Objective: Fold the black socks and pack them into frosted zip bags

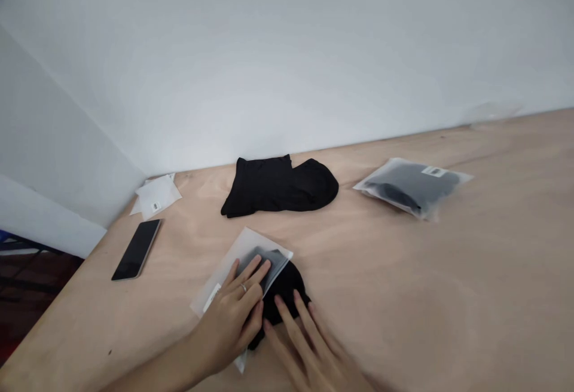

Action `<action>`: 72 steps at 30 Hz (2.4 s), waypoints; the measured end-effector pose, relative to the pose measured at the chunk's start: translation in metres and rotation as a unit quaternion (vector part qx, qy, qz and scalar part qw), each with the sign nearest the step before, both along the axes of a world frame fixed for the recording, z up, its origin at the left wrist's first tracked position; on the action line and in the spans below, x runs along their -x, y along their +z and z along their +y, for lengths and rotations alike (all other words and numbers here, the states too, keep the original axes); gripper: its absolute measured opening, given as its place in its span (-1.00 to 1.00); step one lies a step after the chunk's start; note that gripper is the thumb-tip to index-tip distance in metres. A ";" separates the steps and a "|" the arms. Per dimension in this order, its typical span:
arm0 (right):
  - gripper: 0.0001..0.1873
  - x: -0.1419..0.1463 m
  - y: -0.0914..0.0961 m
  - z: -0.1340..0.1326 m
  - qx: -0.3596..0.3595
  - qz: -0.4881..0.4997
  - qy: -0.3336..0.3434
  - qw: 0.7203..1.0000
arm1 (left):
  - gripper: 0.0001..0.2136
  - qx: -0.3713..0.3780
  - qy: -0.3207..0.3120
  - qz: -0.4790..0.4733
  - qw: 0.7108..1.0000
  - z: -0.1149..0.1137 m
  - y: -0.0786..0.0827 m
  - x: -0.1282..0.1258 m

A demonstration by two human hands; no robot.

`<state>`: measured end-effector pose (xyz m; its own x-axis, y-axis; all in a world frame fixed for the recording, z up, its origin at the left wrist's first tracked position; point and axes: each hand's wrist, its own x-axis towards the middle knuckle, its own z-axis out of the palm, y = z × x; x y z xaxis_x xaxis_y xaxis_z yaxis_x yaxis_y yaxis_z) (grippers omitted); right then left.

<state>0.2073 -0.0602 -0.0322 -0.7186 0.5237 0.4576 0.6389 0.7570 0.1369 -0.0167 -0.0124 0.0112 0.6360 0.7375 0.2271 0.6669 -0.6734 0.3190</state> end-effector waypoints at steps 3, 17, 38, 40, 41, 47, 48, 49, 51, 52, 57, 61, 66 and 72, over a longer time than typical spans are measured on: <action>-0.23 0.005 0.002 0.017 0.093 -0.001 0.061 0.994 | -0.74 0.041 -0.022 0.034 0.998 0.003 0.007 0.000; -0.31 0.019 0.011 0.084 0.291 0.021 0.155 0.944 | -0.75 0.081 -0.060 0.043 0.994 0.011 0.017 0.007; -0.59 0.000 0.018 0.090 0.338 0.072 0.130 0.929 | -0.31 0.049 0.019 0.100 0.994 0.035 -0.015 0.020; -0.72 -0.008 0.014 0.096 0.334 0.151 0.073 0.927 | -0.30 0.055 0.023 0.107 0.992 0.036 -0.016 0.019; -0.72 -0.011 0.011 0.100 0.328 0.189 0.031 0.925 | -0.30 0.058 0.025 0.111 0.992 0.036 -0.016 0.018; -0.83 -0.003 -0.004 0.126 0.315 0.270 -0.120 0.902 | -0.28 0.061 0.030 0.115 0.991 0.032 -0.011 0.014; -0.85 0.001 -0.003 0.128 0.322 0.277 -0.119 0.897 | -0.25 0.068 0.034 0.112 0.991 0.030 -0.008 0.014; -0.85 0.004 -0.001 0.130 0.331 0.286 -0.116 0.892 | -0.21 0.076 0.039 0.105 0.991 0.029 -0.005 0.013; -0.83 0.010 0.004 0.131 0.352 0.309 -0.103 0.877 | -0.15 0.093 0.042 0.078 0.992 0.026 0.003 0.013; -0.82 0.012 0.008 0.131 0.366 0.321 -0.094 0.869 | -0.18 0.102 0.042 0.056 0.992 0.026 0.007 0.013; -0.77 0.023 0.027 0.128 0.453 0.380 -0.030 0.806 | -0.62 0.078 0.069 -0.050 0.993 0.042 0.018 0.010; -0.69 0.031 0.029 0.131 0.507 0.431 0.003 0.747 | -0.84 0.128 0.062 -0.163 0.976 0.069 0.016 0.001; -0.64 0.031 0.026 0.137 0.536 0.468 -0.011 0.703 | -0.73 0.231 0.072 -0.246 0.939 0.087 0.005 -0.006; -0.62 0.025 0.039 0.126 0.583 0.448 -0.019 0.677 | -0.72 0.230 0.135 -0.307 0.914 0.086 0.003 -0.003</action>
